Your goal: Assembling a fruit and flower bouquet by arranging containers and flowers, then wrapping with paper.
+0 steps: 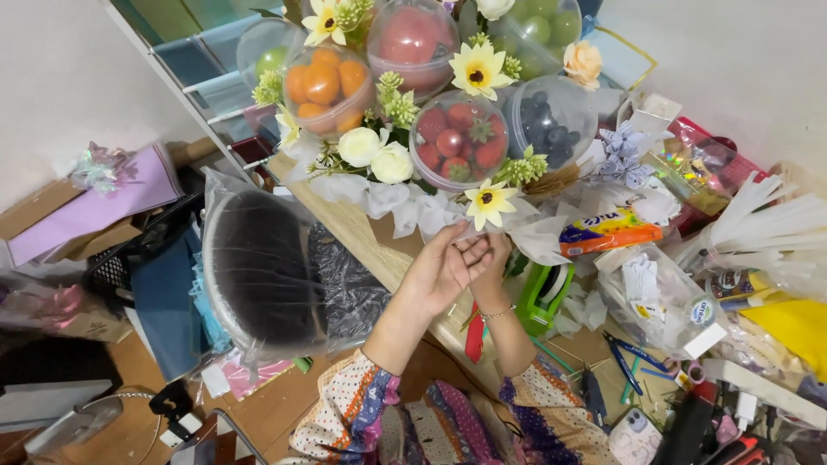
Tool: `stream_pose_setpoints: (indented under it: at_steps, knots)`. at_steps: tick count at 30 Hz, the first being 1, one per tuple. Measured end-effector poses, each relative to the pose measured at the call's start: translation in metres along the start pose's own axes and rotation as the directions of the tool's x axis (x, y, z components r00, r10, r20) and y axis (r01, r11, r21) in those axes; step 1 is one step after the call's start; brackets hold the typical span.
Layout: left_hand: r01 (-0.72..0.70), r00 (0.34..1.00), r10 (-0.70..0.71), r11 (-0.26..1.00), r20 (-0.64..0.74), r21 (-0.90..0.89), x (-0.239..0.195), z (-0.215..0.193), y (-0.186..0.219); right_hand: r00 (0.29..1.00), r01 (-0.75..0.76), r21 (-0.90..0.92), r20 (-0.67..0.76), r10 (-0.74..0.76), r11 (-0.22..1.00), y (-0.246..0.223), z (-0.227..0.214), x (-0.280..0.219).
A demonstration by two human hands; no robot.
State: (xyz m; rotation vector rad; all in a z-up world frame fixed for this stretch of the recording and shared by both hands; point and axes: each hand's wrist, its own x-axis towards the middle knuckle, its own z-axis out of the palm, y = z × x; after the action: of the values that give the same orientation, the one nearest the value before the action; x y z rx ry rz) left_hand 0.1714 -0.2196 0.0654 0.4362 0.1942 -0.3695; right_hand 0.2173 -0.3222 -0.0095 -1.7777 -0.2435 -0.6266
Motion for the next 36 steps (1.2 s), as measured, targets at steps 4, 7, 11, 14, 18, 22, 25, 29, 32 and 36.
stream_pose_setpoints:
  at_steps: [4, 7, 11, 14, 18, 22, 25, 29, 32, 36]
  knots:
    - [0.056, 0.997, -0.057, 0.998, 0.049, 0.012, -0.001, 0.005, 0.003, 0.997, -0.041, 0.006, 0.067, 0.041, 0.999, 0.001, -0.004, -0.001]
    - [0.056, 0.995, -0.058, 0.998, 0.079, 0.027, 0.0, -0.005, 0.003, 0.997, -0.049, -0.049, 0.065, 0.052, 0.998, 0.053, 0.004, -0.015]
    - [0.062, 0.993, -0.073, 0.991, 0.09, 0.117, -0.005, -0.015, 0.007, 0.937, -0.348, 0.101, 0.075, 0.342, 0.932, 0.016, 0.01, -0.004]
    - [-0.007, 0.998, -0.009, 0.96, 0.056, 0.28, -0.015, -0.018, 0.011, 0.966, -0.25, 0.009, 0.065, 0.249, 0.968, 0.014, 0.009, 0.002]
    - [-0.24, 0.945, 0.326, 0.741, -0.024, 0.627, -0.022, -0.046, 0.005, 0.943, 0.314, -0.44, 0.037, -0.332, 0.842, -0.036, 0.002, 0.01]
    - [-0.218, 0.711, 0.599, -0.311, 0.369, 0.925, -0.03, -0.036, 0.014, 0.949, 0.3, -0.437, 0.048, -0.311, 0.848, -0.037, 0.002, 0.005]
    - [-0.168, 0.654, 0.548, -0.566, 0.521, 0.807, -0.027, -0.041, 0.009, 0.96, 0.27, -0.414, 0.043, -0.277, 0.869, -0.038, 0.003, -0.001]
    - [-0.11, 0.585, 0.528, -0.7, 0.615, 0.706, -0.016, -0.048, 0.011, 0.973, 0.224, -0.388, 0.033, -0.229, 0.894, -0.04, 0.008, -0.004]
    - [-0.099, 0.532, 0.515, -0.75, 0.672, 0.654, -0.015, -0.042, 0.016, 0.979, 0.194, -0.376, 0.022, -0.201, 0.906, -0.043, 0.013, -0.006]
    - [-0.067, 0.46, 0.494, -0.809, 0.738, 0.584, -0.018, -0.031, 0.018, 0.988, 0.145, -0.351, 0.01, -0.151, 0.925, -0.047, 0.024, -0.004]
